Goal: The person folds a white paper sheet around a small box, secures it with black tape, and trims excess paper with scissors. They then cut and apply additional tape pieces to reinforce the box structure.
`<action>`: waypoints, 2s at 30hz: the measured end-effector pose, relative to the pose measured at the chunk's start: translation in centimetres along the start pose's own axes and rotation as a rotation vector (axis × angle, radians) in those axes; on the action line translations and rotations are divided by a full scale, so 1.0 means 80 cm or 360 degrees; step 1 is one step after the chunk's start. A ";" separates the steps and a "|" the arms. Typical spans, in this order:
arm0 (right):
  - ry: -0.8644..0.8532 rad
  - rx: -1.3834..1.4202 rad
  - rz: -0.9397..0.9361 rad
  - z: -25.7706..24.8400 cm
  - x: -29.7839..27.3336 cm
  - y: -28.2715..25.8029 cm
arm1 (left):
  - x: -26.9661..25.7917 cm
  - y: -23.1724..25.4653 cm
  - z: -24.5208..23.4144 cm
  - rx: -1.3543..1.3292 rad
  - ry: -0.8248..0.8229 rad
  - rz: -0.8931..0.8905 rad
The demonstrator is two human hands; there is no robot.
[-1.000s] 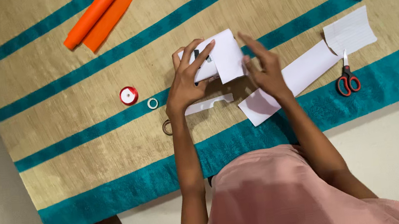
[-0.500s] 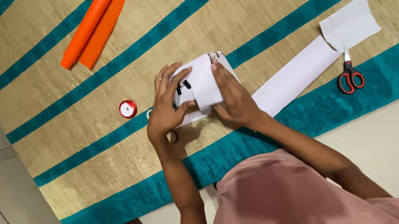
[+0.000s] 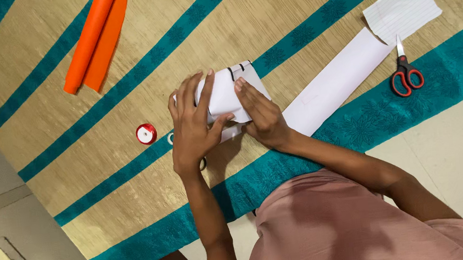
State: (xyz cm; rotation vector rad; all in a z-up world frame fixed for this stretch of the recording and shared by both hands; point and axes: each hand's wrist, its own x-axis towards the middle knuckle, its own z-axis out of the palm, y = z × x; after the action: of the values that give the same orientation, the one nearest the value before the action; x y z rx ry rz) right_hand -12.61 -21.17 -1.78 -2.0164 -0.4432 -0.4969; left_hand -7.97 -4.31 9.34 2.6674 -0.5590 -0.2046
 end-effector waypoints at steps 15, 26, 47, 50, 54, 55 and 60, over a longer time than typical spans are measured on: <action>-0.0437 0.0256 -0.0061 -0.068 0.000 0.029 | -0.008 -0.010 0.015 0.0124 0.0149 -0.0028; -0.0634 0.0549 0.0162 -0.041 0.027 0.146 | -0.034 -0.106 0.116 -0.1556 0.0539 -0.0022; -0.1237 -0.1025 -0.0505 -0.036 0.171 0.011 | -0.002 -0.157 0.314 -0.1393 0.1422 -0.0505; -0.1211 -0.1068 -0.0635 -0.024 0.155 0.017 | -0.015 -0.178 0.327 -0.1392 0.0654 -0.0838; -0.1004 -0.1092 -0.0830 -0.012 0.115 0.027 | -0.052 -0.187 0.259 -0.1526 0.0616 -0.0844; -0.0970 -0.1115 -0.0837 -0.011 0.102 0.030 | -0.069 -0.181 0.228 -0.1703 0.0615 -0.0925; -0.0722 -0.0917 -0.0850 -0.003 0.058 0.047 | -0.115 -0.108 0.093 -0.0697 0.1102 -0.1081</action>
State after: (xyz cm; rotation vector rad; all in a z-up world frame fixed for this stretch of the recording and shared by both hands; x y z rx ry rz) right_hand -6.81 -22.66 -2.05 -2.5755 -1.2532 -0.5231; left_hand -14.98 4.04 -0.48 2.1847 0.5499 0.3635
